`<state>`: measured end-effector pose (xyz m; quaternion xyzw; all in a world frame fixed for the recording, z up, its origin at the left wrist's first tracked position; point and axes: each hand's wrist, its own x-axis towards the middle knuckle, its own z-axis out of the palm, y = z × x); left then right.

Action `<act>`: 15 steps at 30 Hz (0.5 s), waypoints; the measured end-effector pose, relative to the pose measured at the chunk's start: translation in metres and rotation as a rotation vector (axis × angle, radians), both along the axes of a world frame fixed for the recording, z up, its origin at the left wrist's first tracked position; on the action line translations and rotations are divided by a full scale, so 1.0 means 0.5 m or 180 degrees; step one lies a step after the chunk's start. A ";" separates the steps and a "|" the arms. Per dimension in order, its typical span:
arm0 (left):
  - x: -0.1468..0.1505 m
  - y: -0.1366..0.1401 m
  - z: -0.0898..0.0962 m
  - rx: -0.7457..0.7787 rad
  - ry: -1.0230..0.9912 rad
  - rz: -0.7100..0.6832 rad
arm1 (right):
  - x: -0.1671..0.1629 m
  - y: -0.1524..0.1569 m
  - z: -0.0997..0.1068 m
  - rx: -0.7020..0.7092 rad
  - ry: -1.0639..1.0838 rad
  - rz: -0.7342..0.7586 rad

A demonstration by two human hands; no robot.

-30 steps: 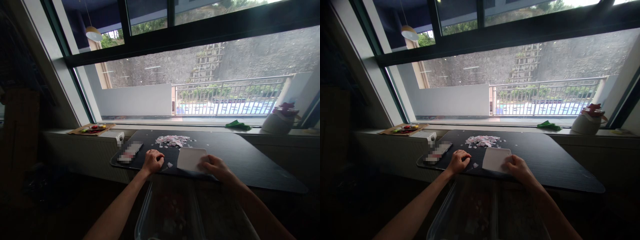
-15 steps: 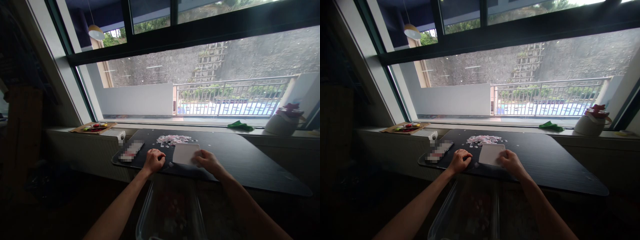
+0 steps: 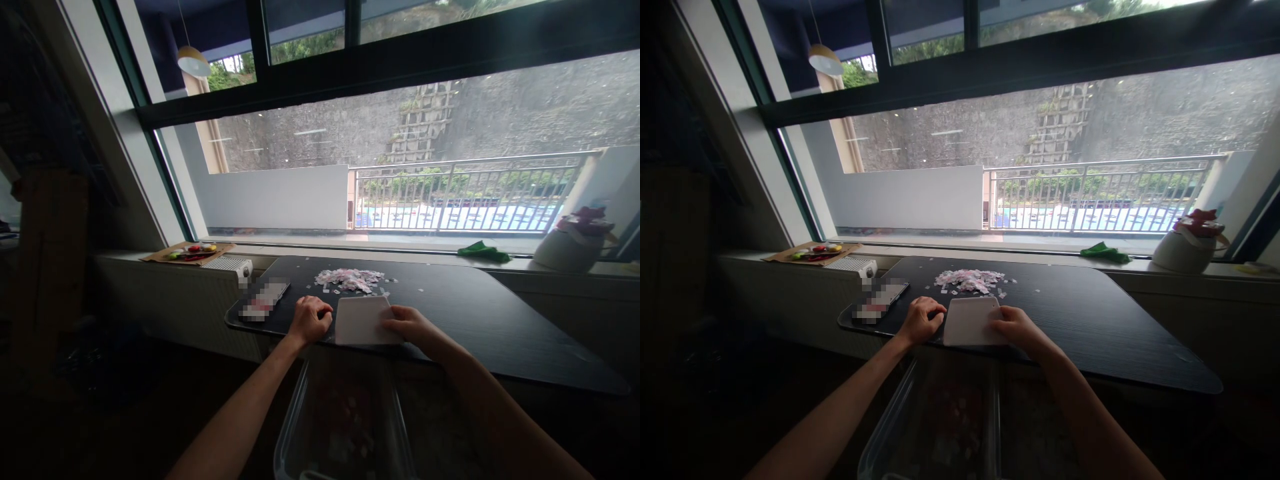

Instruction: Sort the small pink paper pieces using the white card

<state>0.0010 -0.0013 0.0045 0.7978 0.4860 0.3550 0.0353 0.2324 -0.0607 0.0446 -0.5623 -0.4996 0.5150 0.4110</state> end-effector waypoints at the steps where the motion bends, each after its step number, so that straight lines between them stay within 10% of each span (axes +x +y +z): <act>1: 0.000 0.001 -0.001 0.0007 0.0001 0.0006 | 0.001 -0.002 0.000 0.0043 0.0038 0.0017; 15: 0.001 -0.001 -0.001 -0.0013 -0.0013 0.0022 | 0.030 -0.022 -0.006 0.0842 -0.0357 0.0518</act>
